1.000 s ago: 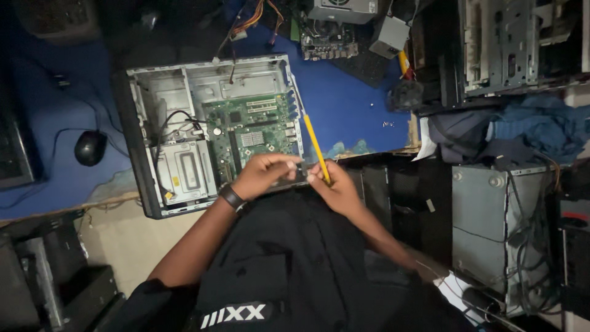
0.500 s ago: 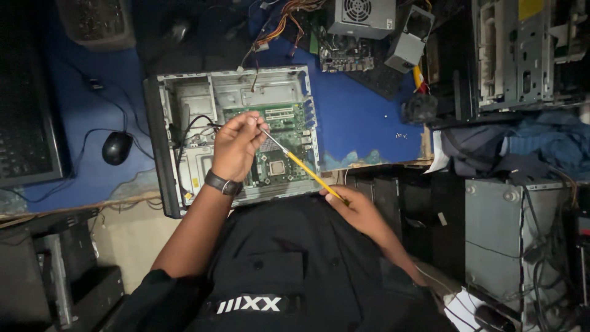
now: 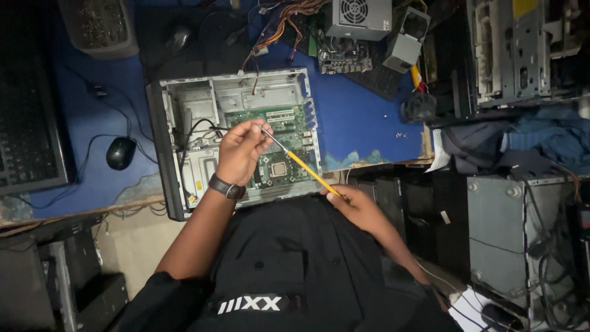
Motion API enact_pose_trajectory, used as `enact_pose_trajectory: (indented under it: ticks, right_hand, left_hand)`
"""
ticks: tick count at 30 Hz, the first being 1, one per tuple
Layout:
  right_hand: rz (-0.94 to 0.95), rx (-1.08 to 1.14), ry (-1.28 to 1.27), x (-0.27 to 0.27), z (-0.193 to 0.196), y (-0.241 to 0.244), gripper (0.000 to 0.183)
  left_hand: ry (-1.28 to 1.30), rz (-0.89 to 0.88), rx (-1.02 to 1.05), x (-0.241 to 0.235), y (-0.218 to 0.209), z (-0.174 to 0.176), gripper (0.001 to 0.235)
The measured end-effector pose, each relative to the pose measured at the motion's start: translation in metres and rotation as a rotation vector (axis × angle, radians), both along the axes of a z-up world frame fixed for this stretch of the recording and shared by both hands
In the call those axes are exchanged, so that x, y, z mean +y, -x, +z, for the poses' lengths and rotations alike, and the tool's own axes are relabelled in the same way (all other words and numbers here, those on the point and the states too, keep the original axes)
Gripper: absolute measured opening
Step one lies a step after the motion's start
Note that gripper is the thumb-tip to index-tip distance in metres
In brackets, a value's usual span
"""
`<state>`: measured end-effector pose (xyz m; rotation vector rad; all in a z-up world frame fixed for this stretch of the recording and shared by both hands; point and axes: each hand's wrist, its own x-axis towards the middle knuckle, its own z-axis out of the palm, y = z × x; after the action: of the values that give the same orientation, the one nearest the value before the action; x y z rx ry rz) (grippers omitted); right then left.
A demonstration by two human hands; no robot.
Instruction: The person uses a yellow screwdriver to tighten screws on the motherboard inside an open computer case. They then place a power supply unit into the case and continue securing components with the screwdriver.
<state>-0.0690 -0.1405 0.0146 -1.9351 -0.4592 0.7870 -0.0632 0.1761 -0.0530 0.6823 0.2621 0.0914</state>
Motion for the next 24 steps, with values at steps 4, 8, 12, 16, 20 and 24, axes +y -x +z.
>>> enact_pose_trajectory:
  ticks: [4,8,12,16,20,24]
  right_hand:
    - [0.036,0.072,0.009,-0.002,-0.001,-0.005,0.028]
    - [0.002,0.353,0.035,-0.003,0.005,-0.013,0.032]
    - [0.021,0.348,0.026,0.001,0.012,-0.017,0.034]
    - [0.014,0.358,0.047,0.008,0.015,-0.015,0.035]
    - [0.014,0.382,-0.017,0.012,0.019,-0.017,0.036]
    - [-0.010,0.224,0.130,0.005,0.033,-0.019,0.046]
  left_hand:
    - [0.035,-0.009,-0.001,-0.005,0.001,-0.003,0.020]
    - [0.088,-0.003,-0.040,-0.009,0.001,-0.012,0.017]
    - [0.112,0.033,-0.014,-0.012,0.000,-0.020,0.020]
    - [0.122,0.026,0.044,-0.016,0.000,-0.020,0.023]
    - [0.033,-0.022,0.116,-0.028,0.001,-0.016,0.024]
    - [0.032,0.082,0.151,-0.027,-0.004,-0.019,0.022]
